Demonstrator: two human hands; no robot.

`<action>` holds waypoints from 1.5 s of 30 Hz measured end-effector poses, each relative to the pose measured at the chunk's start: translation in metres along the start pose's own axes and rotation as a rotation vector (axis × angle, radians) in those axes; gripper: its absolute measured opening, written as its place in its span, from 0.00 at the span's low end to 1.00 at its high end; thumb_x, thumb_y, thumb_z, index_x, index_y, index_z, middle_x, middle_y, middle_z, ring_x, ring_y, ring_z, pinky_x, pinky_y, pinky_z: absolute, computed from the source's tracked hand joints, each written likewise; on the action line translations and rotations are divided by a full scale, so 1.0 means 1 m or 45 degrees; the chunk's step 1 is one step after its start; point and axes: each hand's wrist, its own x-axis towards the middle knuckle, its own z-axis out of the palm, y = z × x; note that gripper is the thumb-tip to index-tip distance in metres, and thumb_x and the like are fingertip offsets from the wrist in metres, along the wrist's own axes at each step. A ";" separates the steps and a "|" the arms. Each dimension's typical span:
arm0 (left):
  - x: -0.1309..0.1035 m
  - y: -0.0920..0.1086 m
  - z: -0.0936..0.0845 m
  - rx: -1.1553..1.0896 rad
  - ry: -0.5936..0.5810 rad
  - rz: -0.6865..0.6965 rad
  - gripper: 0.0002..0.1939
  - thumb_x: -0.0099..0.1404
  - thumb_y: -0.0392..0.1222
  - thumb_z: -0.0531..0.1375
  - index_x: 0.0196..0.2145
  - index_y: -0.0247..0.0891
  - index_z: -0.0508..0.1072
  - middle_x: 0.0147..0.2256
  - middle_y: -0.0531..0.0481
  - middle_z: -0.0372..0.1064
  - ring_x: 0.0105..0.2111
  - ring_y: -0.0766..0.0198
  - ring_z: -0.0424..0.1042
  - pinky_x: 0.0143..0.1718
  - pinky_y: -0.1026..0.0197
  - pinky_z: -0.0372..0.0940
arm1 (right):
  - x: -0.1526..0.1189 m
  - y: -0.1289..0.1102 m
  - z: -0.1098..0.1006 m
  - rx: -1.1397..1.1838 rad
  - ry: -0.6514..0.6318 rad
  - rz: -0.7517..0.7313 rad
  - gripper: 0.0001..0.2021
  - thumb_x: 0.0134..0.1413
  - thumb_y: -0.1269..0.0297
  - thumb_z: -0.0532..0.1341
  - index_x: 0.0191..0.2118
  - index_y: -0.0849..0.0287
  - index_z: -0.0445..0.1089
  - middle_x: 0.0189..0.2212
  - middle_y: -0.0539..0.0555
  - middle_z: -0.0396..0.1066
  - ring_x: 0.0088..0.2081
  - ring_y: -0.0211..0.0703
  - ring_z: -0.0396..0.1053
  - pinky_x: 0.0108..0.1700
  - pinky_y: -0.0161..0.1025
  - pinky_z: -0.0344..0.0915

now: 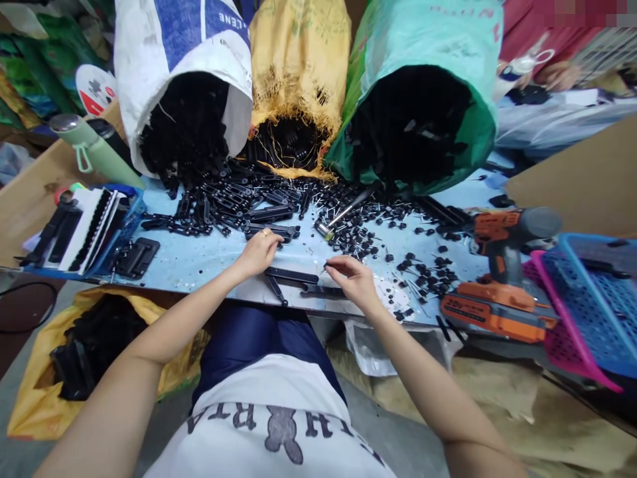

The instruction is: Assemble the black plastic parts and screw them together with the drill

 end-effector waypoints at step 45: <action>-0.063 -0.011 0.019 0.340 0.419 0.465 0.11 0.67 0.33 0.49 0.42 0.34 0.69 0.29 0.45 0.69 0.32 0.62 0.68 0.33 0.58 0.65 | 0.039 -0.013 -0.007 -0.708 -0.071 -0.528 0.14 0.59 0.59 0.55 0.47 0.58 0.69 0.44 0.59 0.69 0.47 0.48 0.67 0.49 0.46 0.66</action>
